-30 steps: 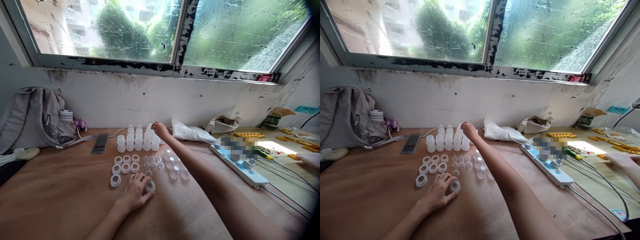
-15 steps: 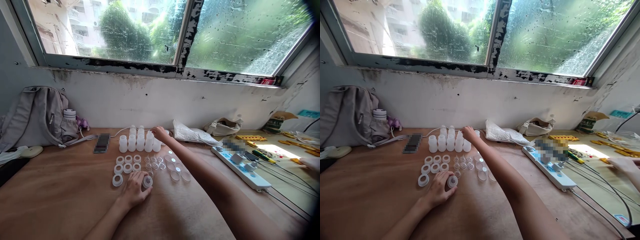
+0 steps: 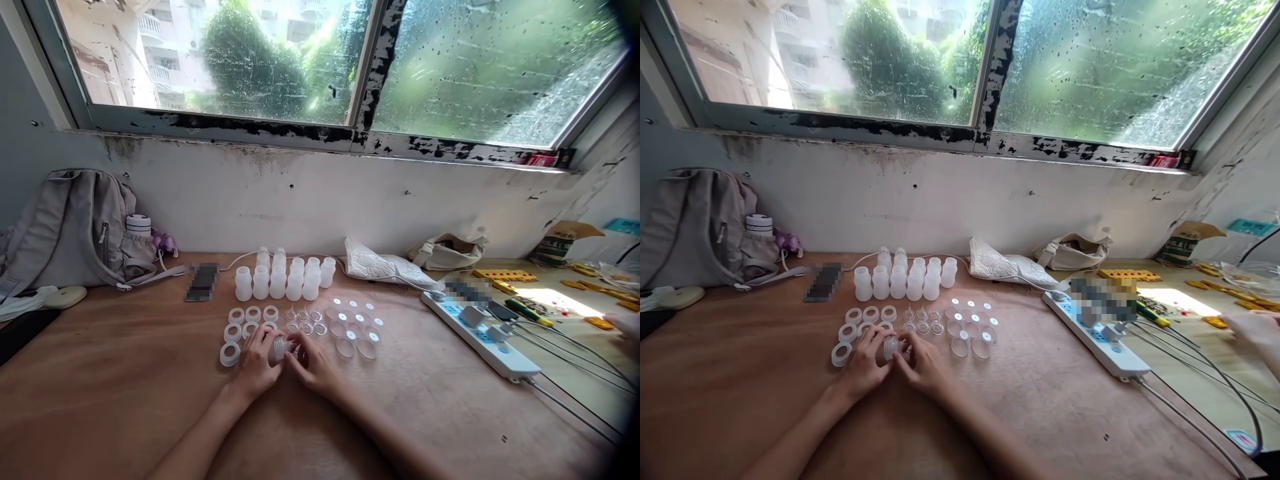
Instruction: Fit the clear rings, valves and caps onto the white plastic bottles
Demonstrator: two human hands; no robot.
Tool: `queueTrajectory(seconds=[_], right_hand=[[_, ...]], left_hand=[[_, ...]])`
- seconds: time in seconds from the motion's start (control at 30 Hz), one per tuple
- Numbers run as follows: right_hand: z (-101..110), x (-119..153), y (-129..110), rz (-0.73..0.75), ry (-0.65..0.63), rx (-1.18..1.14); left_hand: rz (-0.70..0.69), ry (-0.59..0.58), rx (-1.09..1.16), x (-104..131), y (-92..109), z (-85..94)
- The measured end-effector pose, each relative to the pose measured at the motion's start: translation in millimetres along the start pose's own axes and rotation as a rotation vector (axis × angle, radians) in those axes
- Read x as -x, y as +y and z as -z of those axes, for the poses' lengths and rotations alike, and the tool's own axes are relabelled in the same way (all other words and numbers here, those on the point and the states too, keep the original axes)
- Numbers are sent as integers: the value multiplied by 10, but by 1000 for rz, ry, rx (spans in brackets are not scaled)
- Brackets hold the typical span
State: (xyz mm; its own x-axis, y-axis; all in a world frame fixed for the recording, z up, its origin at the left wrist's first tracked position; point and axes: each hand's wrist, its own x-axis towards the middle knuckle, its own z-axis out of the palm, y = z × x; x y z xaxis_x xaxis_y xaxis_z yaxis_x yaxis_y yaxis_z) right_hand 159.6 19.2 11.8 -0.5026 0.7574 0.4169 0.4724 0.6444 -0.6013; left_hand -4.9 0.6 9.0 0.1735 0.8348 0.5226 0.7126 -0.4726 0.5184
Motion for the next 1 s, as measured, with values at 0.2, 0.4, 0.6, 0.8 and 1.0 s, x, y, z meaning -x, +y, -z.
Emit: queueTrajectory(seconds=[0.2,0.4,0.6,0.8,1.0], right_hand=[[49,32,32,-13,-7,-195],[28,44,36,-57,16,-214],[-25,41,54,-82,59,-115],[47,35,112,-31,-30,-128],[127,43,73,52,-80,-52]], left_hand=[[-52,-47,7,24,81,6],[-87,-95,-30,46,73,-42],[-87,-160,-74,43,95,-55],[-91,-214,-49,35,87,-38],[-100,-263,-42,15,11,42]])
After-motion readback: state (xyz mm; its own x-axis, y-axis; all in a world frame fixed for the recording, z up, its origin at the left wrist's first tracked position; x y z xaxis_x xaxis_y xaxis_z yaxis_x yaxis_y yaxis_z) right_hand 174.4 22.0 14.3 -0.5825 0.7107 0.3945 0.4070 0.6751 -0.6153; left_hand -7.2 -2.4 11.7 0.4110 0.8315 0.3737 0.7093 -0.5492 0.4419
